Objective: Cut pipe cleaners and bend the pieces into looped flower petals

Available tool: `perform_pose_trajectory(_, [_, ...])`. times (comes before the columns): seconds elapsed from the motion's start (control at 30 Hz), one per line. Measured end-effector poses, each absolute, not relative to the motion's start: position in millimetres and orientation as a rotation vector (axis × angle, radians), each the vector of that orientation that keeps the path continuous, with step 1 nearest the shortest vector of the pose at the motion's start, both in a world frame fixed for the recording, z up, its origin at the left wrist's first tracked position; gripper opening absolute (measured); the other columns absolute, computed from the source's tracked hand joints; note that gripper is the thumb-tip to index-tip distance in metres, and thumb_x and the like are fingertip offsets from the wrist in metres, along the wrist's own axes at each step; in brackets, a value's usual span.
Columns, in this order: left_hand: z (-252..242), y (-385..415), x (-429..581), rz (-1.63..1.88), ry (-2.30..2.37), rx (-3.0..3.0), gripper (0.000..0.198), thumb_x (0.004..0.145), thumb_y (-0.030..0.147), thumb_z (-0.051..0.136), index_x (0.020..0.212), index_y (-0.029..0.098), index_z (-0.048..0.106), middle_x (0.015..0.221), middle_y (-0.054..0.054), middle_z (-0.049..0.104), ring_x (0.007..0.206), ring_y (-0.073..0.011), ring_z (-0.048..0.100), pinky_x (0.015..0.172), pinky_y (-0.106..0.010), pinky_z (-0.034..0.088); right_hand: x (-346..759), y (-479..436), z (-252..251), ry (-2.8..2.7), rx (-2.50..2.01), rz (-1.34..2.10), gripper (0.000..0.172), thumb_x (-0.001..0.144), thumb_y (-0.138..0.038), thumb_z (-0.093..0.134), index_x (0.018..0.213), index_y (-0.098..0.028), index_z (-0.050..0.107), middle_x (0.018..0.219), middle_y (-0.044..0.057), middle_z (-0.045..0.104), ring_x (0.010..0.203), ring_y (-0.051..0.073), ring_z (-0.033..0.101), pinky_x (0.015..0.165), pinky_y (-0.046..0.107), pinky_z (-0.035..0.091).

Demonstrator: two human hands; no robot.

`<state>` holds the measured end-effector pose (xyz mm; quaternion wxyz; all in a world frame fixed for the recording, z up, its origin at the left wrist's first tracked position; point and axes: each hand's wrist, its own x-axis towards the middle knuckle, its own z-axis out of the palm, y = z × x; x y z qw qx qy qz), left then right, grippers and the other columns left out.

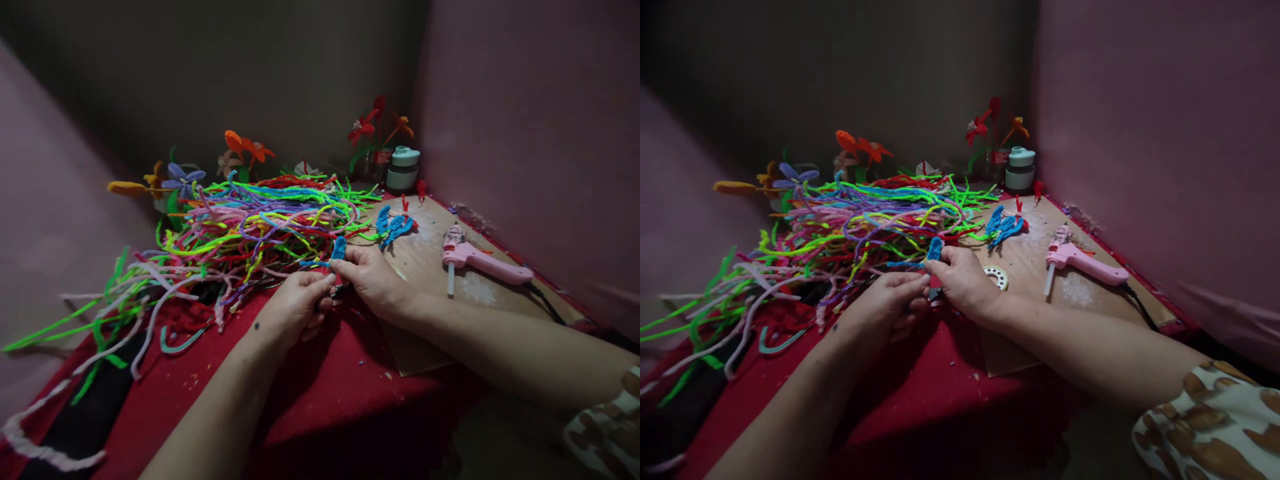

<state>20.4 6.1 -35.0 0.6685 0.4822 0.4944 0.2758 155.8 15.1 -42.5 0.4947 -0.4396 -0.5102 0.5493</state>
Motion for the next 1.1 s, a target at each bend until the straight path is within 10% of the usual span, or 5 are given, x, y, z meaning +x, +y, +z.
perform_pose_trajectory(0.83, [-12,4,7,1.072,1.51,1.411,0.022,0.072,0.033,0.061,0.061,0.014,0.058,0.044,0.004,0.052,0.036,-0.006,0.042,0.037,-0.017,0.033,161,26,-44,-1.223,-0.899,1.519,0.023,0.068,-0.03,0.068,0.058,-0.014,0.054,0.05,-0.005,0.048,0.043,0.005,0.039,0.044,0.02,0.03])
perform_pose_trajectory(1.1, [-11,10,-1,1.091,1.357,1.497,0.032,0.063,0.035,0.071,0.089,0.016,0.068,0.084,-0.004,0.069,0.075,-0.0158,0.061,0.069,-0.025,0.047,159,17,-39,-1.403,-0.996,1.429,0.02,0.067,-0.025,0.065,0.055,-0.015,0.052,0.048,-0.006,0.046,0.043,0.005,0.037,0.044,0.021,0.03])
